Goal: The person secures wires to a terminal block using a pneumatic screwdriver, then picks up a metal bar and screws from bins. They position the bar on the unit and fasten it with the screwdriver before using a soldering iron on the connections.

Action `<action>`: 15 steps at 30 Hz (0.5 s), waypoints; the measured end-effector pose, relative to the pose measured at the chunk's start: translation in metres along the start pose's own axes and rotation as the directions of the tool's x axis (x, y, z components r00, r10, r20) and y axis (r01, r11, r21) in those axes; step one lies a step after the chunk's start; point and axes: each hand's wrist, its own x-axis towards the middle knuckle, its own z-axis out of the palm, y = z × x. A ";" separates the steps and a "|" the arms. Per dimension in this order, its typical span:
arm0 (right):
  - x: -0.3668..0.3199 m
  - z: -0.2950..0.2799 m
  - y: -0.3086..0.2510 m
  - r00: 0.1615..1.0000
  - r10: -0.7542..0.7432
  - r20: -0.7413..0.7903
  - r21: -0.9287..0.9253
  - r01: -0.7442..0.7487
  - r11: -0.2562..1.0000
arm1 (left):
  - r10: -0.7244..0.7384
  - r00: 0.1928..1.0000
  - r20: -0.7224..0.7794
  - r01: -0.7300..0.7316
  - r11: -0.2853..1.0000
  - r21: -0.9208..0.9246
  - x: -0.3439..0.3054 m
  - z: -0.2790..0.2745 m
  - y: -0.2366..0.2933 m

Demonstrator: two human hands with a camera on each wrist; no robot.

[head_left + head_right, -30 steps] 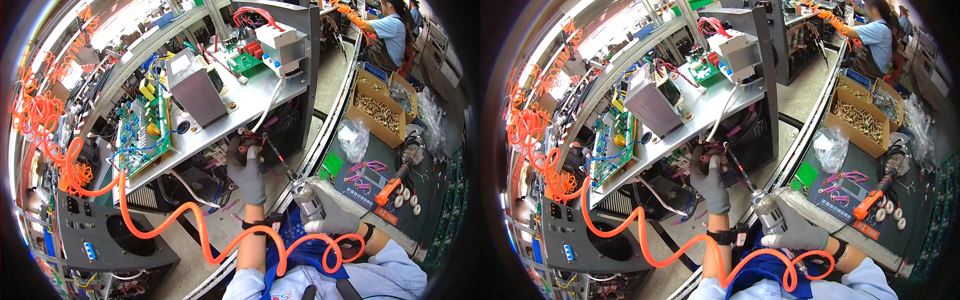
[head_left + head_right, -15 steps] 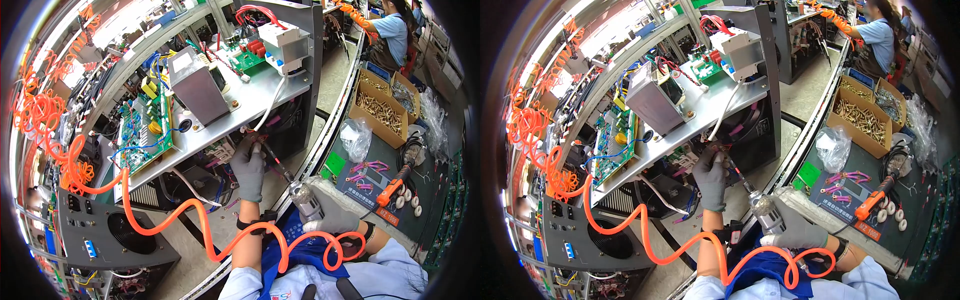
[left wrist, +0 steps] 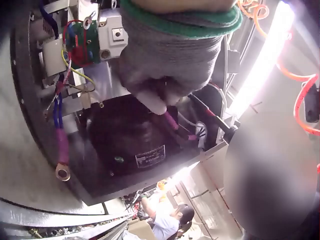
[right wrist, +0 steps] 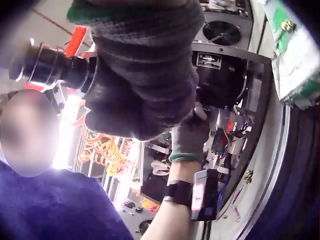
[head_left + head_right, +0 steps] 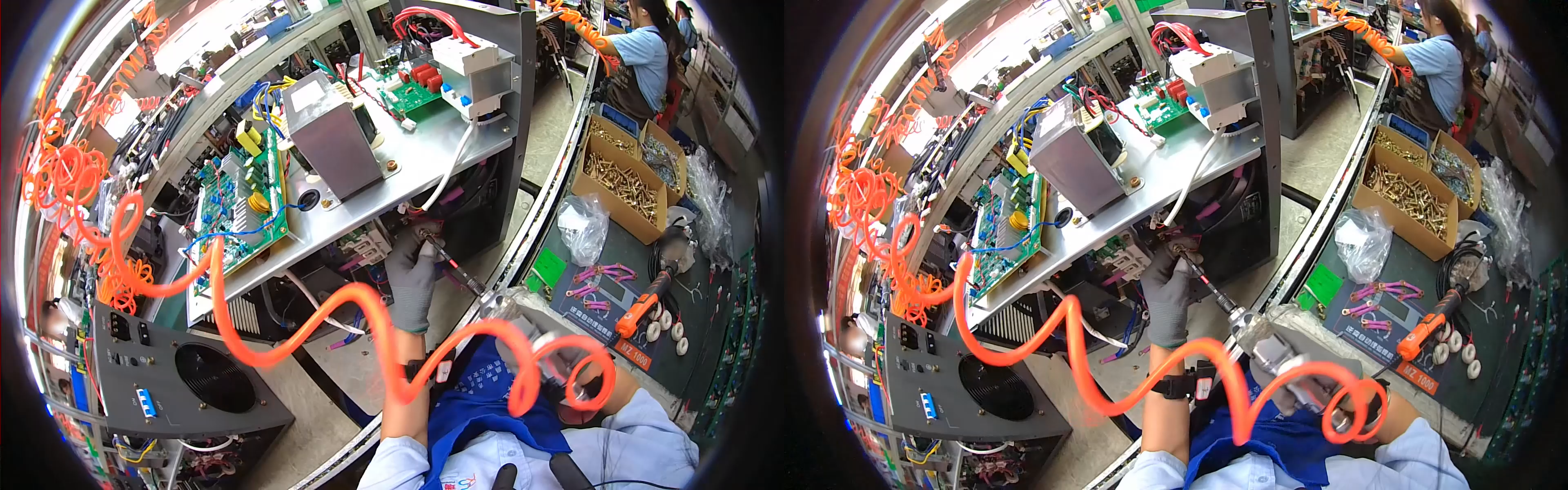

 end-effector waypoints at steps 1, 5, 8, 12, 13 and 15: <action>-0.003 0.000 -0.002 0.999 0.031 0.025 0.116 -0.034 0.993 | 0.004 1.000 -0.012 -0.004 1.000 -0.007 -0.001 0.002 0.001; -0.008 0.004 -0.012 0.984 0.110 0.141 0.521 -0.168 0.837 | -0.047 0.982 -0.181 0.035 0.997 -0.069 -0.004 0.013 -0.014; 0.000 0.014 -0.014 0.984 0.131 0.122 0.581 -0.178 0.795 | -0.065 0.939 -0.337 0.019 0.990 -0.139 -0.007 0.031 -0.030; 0.018 0.033 -0.008 0.993 0.115 -0.022 0.532 -0.086 0.843 | -0.156 0.911 -0.382 0.050 0.960 -0.274 -0.008 0.028 -0.042; 0.020 0.035 -0.011 0.988 0.152 -0.038 0.498 -0.114 0.860 | -0.179 0.905 -0.387 0.054 0.948 -0.312 -0.006 0.026 -0.046; 0.022 0.036 -0.010 0.980 0.189 -0.057 0.465 -0.141 0.874 | -0.186 0.915 -0.357 0.044 0.928 -0.371 -0.004 0.020 -0.051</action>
